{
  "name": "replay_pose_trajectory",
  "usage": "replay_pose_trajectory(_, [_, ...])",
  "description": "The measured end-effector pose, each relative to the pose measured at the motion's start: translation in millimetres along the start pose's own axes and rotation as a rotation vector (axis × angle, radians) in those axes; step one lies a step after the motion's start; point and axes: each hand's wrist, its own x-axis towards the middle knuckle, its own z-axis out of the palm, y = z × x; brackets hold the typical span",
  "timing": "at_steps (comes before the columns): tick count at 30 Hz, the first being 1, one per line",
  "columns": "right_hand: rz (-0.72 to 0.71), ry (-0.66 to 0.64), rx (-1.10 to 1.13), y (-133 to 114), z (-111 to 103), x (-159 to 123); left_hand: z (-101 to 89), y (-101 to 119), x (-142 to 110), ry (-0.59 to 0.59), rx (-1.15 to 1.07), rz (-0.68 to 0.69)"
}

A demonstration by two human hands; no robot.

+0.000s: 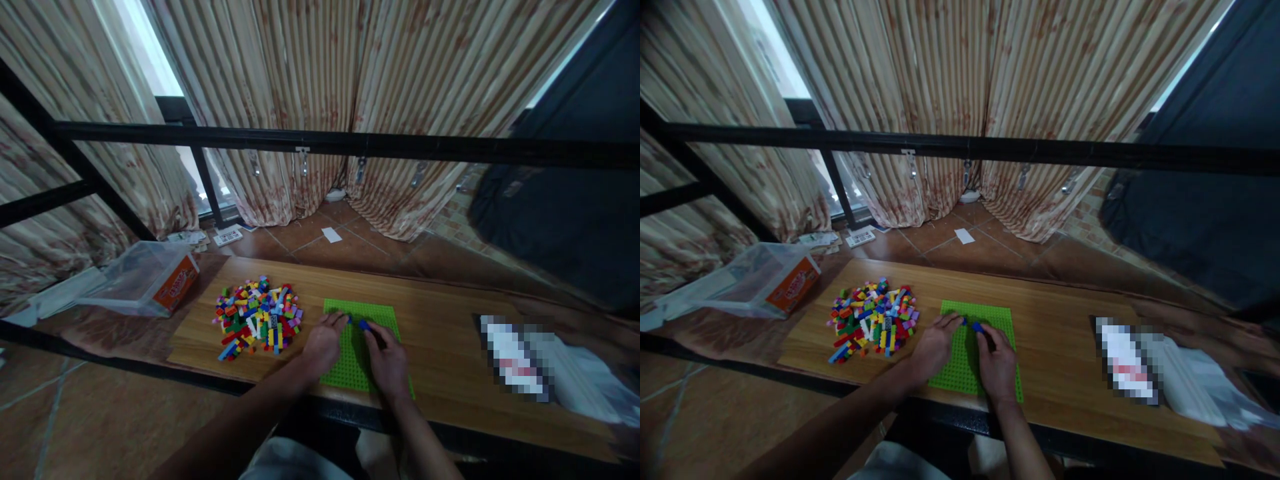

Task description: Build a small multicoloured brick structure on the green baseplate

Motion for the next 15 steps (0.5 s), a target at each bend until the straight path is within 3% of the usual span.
replay_pose_trajectory(4, [0.016,0.012,0.05,1,3,1,-2.8,-7,-2,0.188,-0.25,-0.193])
replay_pose_trajectory(7, [0.05,0.034,0.102,4,-4,6,-0.4,-6,-8,0.218,-0.314,-0.282])
replay_pose_trajectory(10, [0.078,0.126,0.02,13,-27,15,6.6,-2,-20,0.189,-0.293,-0.256])
replay_pose_trajectory(12, [0.068,0.191,-0.156,24,-48,18,10.9,0,-27,0.193,-0.268,-0.193])
replay_pose_trajectory(15, [0.024,0.185,-0.452,41,-75,17,12.7,3,-31,0.206,-0.238,-0.137])
